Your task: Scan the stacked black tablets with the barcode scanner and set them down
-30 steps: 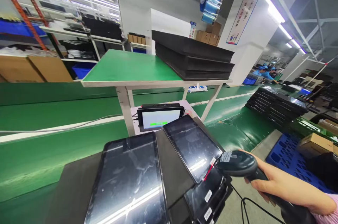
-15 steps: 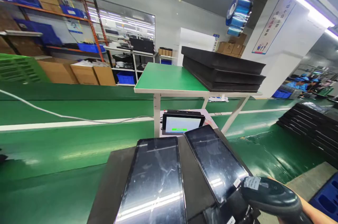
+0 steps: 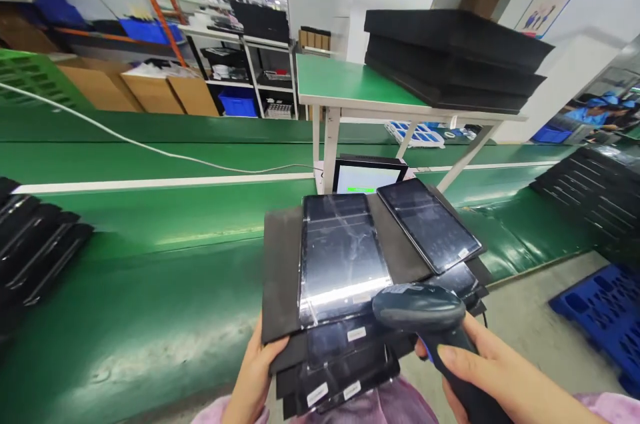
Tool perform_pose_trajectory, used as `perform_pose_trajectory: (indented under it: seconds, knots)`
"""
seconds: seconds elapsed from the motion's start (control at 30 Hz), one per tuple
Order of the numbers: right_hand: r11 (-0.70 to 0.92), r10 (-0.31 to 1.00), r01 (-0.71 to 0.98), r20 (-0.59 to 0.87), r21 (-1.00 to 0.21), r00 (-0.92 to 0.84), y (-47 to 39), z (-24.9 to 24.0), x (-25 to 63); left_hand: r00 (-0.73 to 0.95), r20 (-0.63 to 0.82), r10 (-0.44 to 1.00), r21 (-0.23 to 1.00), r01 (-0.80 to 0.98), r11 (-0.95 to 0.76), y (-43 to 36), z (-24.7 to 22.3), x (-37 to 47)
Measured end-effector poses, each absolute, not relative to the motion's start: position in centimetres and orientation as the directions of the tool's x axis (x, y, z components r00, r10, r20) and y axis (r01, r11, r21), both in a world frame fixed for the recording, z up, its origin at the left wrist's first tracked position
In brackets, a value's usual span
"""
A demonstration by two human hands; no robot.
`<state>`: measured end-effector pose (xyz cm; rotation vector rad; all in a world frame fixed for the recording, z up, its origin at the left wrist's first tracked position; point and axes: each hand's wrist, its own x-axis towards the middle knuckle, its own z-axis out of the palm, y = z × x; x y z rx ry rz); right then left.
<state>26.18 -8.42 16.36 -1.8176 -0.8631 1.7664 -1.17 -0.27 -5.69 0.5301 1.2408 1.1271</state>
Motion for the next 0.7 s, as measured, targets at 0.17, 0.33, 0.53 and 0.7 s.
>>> perform_pose_trajectory:
  seconds: [0.17, 0.33, 0.53, 0.7]
  knots:
    - [-0.692, 0.722, 0.107, -0.688, -0.714, 0.079, -9.2, 16.9, 22.8, -0.013, -0.410, 0.912, 0.851, -0.365, 0.378, -0.2, -5.5, -1.4]
    - [-0.666, 0.745, 0.092, -0.653, -0.740, 0.138, -9.7, 16.7, 21.2, 0.055, -0.327, 0.944, 0.889, -0.320, 0.327, -0.1, -5.7, -1.5]
    - [-0.639, 0.765, 0.098, -0.617, -0.763, 0.186, -10.2, 16.9, 20.2, 0.053, -0.257, 0.965, 0.925, -0.275, 0.261, 0.0, -5.7, -1.7]
    - [-0.650, 0.756, 0.115, -0.624, -0.751, 0.199, -11.0, 16.9, 20.0, 0.063, -0.231, 0.971, 0.936, -0.260, 0.239, 0.0, -5.9, -1.9]
